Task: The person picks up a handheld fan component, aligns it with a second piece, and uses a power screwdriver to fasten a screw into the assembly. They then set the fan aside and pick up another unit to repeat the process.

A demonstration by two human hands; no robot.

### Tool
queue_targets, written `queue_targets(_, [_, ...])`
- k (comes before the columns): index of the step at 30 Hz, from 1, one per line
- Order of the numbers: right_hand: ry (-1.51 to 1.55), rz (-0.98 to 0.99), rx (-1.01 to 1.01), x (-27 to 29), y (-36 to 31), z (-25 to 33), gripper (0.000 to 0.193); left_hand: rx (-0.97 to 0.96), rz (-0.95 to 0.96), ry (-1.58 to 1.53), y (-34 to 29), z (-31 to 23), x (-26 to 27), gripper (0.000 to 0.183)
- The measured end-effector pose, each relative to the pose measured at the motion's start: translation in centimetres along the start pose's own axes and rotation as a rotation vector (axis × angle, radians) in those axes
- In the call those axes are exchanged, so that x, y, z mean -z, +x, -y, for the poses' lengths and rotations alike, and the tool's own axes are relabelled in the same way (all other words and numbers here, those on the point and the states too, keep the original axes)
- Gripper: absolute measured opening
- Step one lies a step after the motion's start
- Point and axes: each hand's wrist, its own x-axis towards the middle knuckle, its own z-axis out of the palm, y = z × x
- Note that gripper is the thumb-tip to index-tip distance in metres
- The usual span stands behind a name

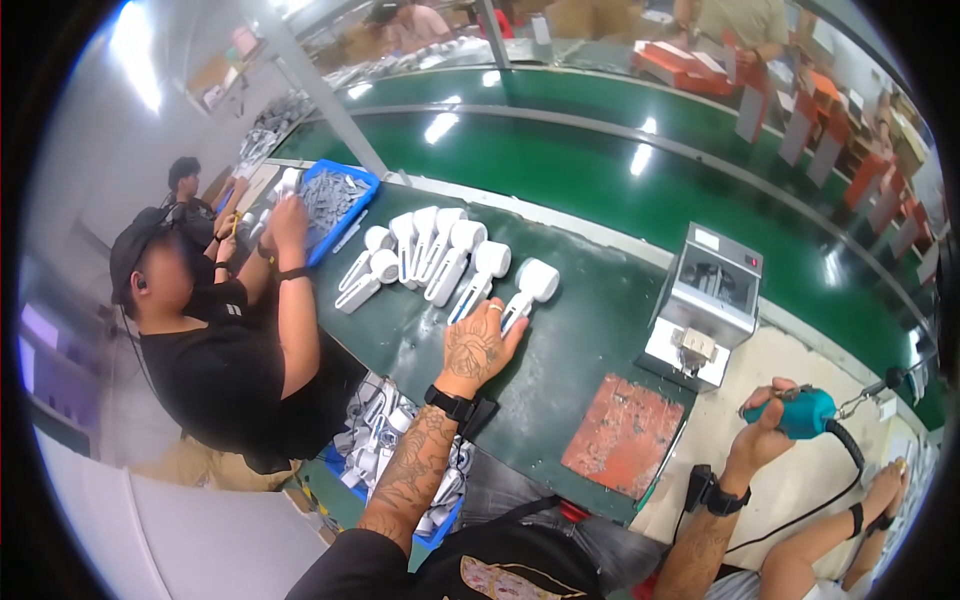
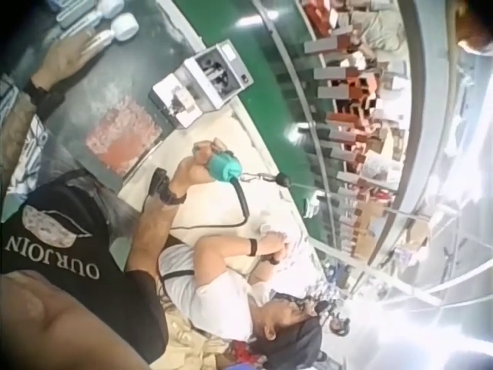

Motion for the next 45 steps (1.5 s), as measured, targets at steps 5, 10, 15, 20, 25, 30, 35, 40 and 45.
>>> queue_targets(5, [-0.024, -0.010, -0.042, 0.3, -0.3, -0.6, 0.060, 0.022, -0.055, 0.099, -0.3, 1.3, -0.5, 0.037])
queue_targets(10, [-0.062, 0.003, -0.047, 0.4, -0.2, -0.2, 0.058, 0.073, -0.066, 0.229, 0.5, 0.0, 1.6, 0.049])
queue_targets(15, [-0.059, 0.032, -0.045, 0.4, -0.3, -0.2, 0.053, -0.097, -0.089, -0.319, 1.6, -5.2, 5.1, 0.036])
queue_targets(20, [-0.055, 0.082, -0.067, -0.1, -0.1, 0.4, 0.060, 0.076, 0.323, -1.158, 4.2, -8.9, 2.4, 0.031])
queue_targets(25, [-0.079, 0.089, -0.035, 0.5, -0.7, 0.2, 0.052, 0.336, 0.363, -1.540, 7.8, -10.2, -3.4, 0.031])
queue_targets(30, [-0.078, 0.070, -0.038, 1.4, -1.0, -0.8, 0.055, 0.170, 0.241, -1.517, 8.3, -10.0, -11.2, 0.022])
queue_targets(35, [-0.285, -0.017, 0.035, -0.6, -1.1, 0.6, 0.072, 0.070, 0.287, -1.267, 8.8, -10.2, -9.4, 0.026])
queue_targets(40, [-0.342, 0.042, 0.093, -2.1, -0.6, 0.7, 0.073, -0.001, 0.376, -1.144, 8.0, -11.4, -8.2, 0.028])
queue_targets(45, [-0.324, 0.058, 0.086, -1.6, -1.0, 0.8, 0.069, -0.104, 0.413, -1.014, 7.7, -12.5, -7.8, 0.030])
